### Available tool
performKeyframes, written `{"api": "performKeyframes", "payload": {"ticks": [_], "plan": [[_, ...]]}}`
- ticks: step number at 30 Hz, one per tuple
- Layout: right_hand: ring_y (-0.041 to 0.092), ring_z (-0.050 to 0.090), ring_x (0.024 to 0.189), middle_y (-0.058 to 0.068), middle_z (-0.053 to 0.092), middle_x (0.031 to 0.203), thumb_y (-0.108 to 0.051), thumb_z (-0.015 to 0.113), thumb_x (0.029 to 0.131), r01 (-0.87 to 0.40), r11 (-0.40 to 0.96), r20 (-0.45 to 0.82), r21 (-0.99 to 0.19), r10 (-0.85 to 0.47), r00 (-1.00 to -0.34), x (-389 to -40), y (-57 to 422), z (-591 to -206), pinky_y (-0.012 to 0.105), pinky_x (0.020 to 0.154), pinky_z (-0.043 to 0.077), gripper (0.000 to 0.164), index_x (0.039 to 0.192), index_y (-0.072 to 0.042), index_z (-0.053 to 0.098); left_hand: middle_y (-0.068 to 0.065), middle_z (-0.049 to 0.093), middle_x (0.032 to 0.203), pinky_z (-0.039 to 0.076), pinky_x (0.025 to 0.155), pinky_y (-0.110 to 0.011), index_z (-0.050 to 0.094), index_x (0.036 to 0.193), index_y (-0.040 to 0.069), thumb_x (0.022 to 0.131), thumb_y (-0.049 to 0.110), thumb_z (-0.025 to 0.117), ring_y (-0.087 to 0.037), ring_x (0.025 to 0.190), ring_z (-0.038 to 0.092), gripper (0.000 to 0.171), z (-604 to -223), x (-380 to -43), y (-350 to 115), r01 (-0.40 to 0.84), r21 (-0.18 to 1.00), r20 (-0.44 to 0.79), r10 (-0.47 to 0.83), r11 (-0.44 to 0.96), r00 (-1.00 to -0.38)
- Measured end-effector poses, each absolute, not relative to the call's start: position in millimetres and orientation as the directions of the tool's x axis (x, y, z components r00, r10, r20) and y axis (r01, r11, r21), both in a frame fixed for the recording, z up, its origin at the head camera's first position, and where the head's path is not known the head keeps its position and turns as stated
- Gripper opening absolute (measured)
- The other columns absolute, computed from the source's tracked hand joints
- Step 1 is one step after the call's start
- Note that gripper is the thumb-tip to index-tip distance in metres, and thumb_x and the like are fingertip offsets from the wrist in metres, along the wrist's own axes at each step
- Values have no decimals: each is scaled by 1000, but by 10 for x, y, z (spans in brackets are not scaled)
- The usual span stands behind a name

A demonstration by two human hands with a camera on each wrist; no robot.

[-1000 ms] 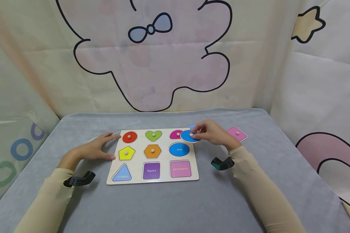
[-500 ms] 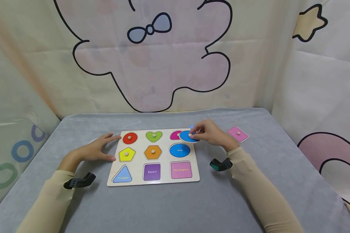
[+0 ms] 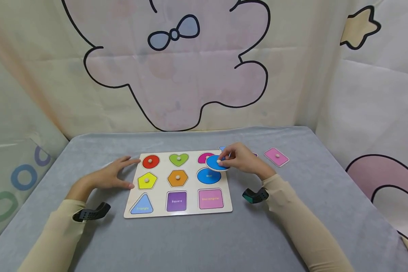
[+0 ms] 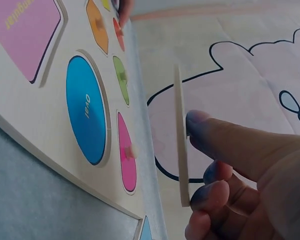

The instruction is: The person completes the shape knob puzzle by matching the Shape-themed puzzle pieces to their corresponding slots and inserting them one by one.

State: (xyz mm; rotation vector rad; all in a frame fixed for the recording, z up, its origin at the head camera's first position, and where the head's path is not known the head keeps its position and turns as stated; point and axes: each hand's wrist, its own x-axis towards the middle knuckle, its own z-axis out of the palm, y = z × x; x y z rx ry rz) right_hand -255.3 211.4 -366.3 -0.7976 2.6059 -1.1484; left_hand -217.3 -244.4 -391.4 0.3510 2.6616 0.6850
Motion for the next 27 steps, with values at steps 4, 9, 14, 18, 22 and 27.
{"api": "performKeyframes", "payload": {"ticks": [4, 9, 14, 18, 22, 27], "plan": [[14, 49, 66, 5, 54, 71, -7, 77, 88, -411, 527, 56, -743, -563, -824, -2531, 2059, -3705, 20, 54, 43, 11, 96, 0, 78, -29, 13, 165, 27, 112, -77, 35, 158, 18, 79, 41, 84, -55, 149, 15, 95, -3899, -2161, -2461, 152, 501, -292, 332, 852, -897], [13, 48, 66, 5, 55, 74, -7, 77, 88, -401, 515, 50, -758, -567, -822, -2502, 1986, -3752, 19, 54, 41, 11, 96, 0, 77, -29, 14, 165, 27, 112, -77, 35, 158, 18, 79, 41, 85, -55, 149, 15, 96, -3884, -2157, -2464, 149, 503, -289, 328, 851, -899], [13, 48, 64, 4, 54, 73, -7, 78, 87, -402, 533, 51, -745, -555, -830, -2469, 1926, -3762, 19, 53, 39, 8, 93, -1, 77, -29, 13, 166, 27, 112, -77, 34, 158, 19, 79, 44, 84, -54, 149, 14, 97, -3877, -2177, -2446, 151, 501, -290, 330, 852, -898], [15, 48, 67, 3, 55, 74, -10, 79, 88, -404, 556, 46, -726, -547, -836, -2451, 1887, -3791, 19, 54, 41, 11, 94, -2, 76, -29, 14, 165, 27, 112, -77, 34, 158, 19, 79, 44, 84, -54, 149, 14, 96, -3873, -2201, -2434, 162, 498, -284, 337, 852, -898], [17, 49, 67, 5, 57, 75, -13, 78, 89, -389, 587, 31, -710, -525, -850, -2438, 1864, -3819, 19, 53, 41, 13, 96, -2, 77, -28, 13, 166, 26, 113, -77, 34, 158, 20, 79, 44, 84, -54, 150, 14, 96, -3879, -2215, -2430, 160, 497, -294, 338, 853, -894], [18, 50, 67, 5, 61, 76, -14, 77, 90, -383, 606, 23, -698, -516, -857, -2439, 1810, -3820, 20, 53, 42, 14, 99, -4, 77, -28, 13, 166, 26, 113, -77, 34, 158, 19, 80, 44, 83, -54, 150, 13, 96, -3909, -2202, -2450, 151, 497, -302, 334, 854, -893]]}}
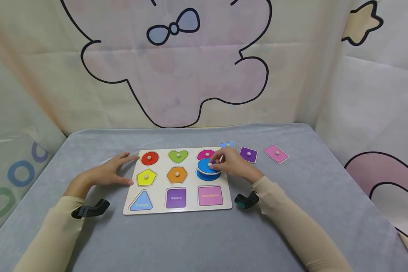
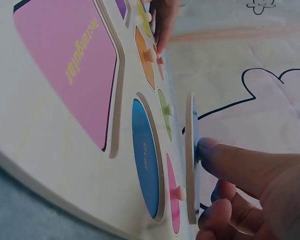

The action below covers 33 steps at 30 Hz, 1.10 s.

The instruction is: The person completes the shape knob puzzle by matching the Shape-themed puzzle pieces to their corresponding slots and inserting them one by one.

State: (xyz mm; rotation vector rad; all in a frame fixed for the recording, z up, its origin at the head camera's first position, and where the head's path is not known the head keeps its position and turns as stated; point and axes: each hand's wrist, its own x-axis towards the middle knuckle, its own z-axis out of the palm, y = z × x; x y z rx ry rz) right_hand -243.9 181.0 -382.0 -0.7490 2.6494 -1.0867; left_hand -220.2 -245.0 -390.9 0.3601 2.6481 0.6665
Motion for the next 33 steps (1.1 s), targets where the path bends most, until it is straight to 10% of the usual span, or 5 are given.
{"api": "performKeyframes", "payload": {"ticks": [33], "plan": [[16, 48, 70, -1, 51, 71, -13, 77, 90, -335, 627, -70, -703, -531, -845, -2457, 1727, -3993, 20, 56, 37, 7, 94, -8, 77, -28, 13, 166, 24, 113, -78, 34, 158, 21, 79, 46, 83, -54, 150, 13, 96, -3933, -2202, -2474, 165, 500, -288, 343, 850, -894]]}}
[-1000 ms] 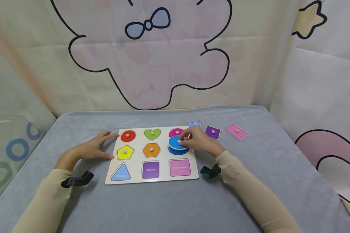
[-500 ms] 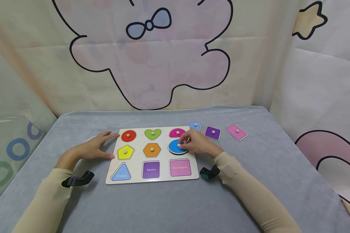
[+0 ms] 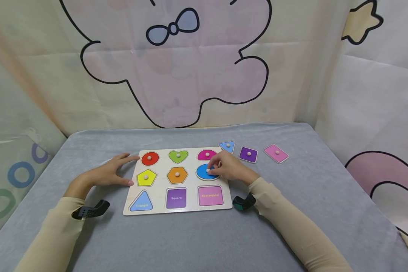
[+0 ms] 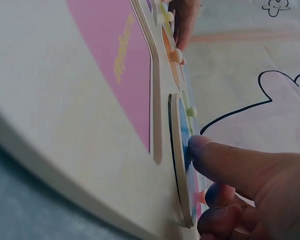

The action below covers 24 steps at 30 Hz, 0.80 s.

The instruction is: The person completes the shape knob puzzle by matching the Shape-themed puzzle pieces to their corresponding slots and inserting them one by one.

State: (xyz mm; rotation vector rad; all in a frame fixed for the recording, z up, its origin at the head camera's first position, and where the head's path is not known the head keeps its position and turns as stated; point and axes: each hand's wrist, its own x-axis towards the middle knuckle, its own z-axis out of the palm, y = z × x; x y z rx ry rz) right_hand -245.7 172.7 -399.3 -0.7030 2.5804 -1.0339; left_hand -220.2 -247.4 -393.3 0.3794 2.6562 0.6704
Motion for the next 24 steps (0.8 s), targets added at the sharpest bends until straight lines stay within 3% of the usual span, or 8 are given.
{"api": "performKeyframes", "payload": {"ticks": [24], "plan": [[13, 49, 67, 0, 52, 72, -13, 77, 90, -354, 615, -60, -705, -549, -834, -2467, 1733, -4031, 20, 57, 39, 8, 94, -7, 76, -29, 15, 165, 27, 112, -78, 36, 157, 20, 78, 45, 84, -55, 149, 15, 96, -3940, -2198, -2461, 164, 497, -280, 336, 852, -899]]}}
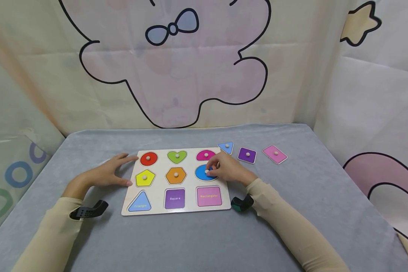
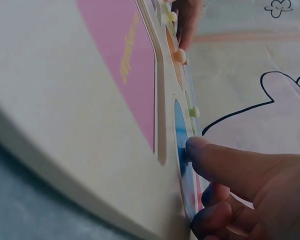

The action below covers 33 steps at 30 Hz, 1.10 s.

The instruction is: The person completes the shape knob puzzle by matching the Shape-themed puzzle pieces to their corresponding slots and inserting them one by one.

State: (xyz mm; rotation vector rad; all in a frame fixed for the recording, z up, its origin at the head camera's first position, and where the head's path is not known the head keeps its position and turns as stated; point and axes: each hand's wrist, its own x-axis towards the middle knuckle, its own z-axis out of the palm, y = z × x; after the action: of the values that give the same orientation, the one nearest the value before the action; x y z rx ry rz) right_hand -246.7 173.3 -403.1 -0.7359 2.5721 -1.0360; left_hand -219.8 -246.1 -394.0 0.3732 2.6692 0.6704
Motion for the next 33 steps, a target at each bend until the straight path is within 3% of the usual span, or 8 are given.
{"api": "performKeyframes", "payload": {"ticks": [7, 21, 26, 33], "plan": [[15, 50, 69, 2, 56, 76, -16, 77, 90, -368, 601, -53, -710, -566, -823, -2496, 1784, -3988, 19, 56, 41, 13, 98, -5, 75, -29, 14, 165, 26, 112, -78, 35, 157, 20, 79, 45, 83, -54, 149, 14, 95, -3936, -2207, -2455, 160, 498, -288, 336, 852, -896], [15, 51, 65, 8, 60, 84, -15, 74, 92, -343, 617, 45, -708, -446, -894, -2681, 2111, -3873, 22, 55, 43, 26, 112, 2, 72, -29, 14, 165, 25, 113, -77, 35, 157, 19, 80, 43, 84, -54, 149, 14, 95, -3917, -2205, -2448, 165, 513, -285, 349, 842, -893], [19, 57, 72, 15, 64, 94, -14, 68, 96, -288, 606, 18, -742, -412, -911, -2736, 2195, -3909, 23, 60, 50, 33, 124, 4, 66, -29, 13, 165, 25, 114, -77, 35, 157, 19, 80, 42, 84, -54, 149, 14, 95, -3899, -2189, -2456, 164, 513, -284, 347, 842, -894], [16, 54, 67, 19, 64, 98, -22, 66, 99, -205, 614, -35, -762, -356, -934, -2817, 2256, -3978, 24, 57, 49, 45, 135, 3, 59, -29, 14, 165, 26, 113, -77, 35, 157, 19, 79, 42, 84, -54, 149, 14, 95, -3901, -2175, -2453, 158, 510, -282, 339, 845, -898]]}}
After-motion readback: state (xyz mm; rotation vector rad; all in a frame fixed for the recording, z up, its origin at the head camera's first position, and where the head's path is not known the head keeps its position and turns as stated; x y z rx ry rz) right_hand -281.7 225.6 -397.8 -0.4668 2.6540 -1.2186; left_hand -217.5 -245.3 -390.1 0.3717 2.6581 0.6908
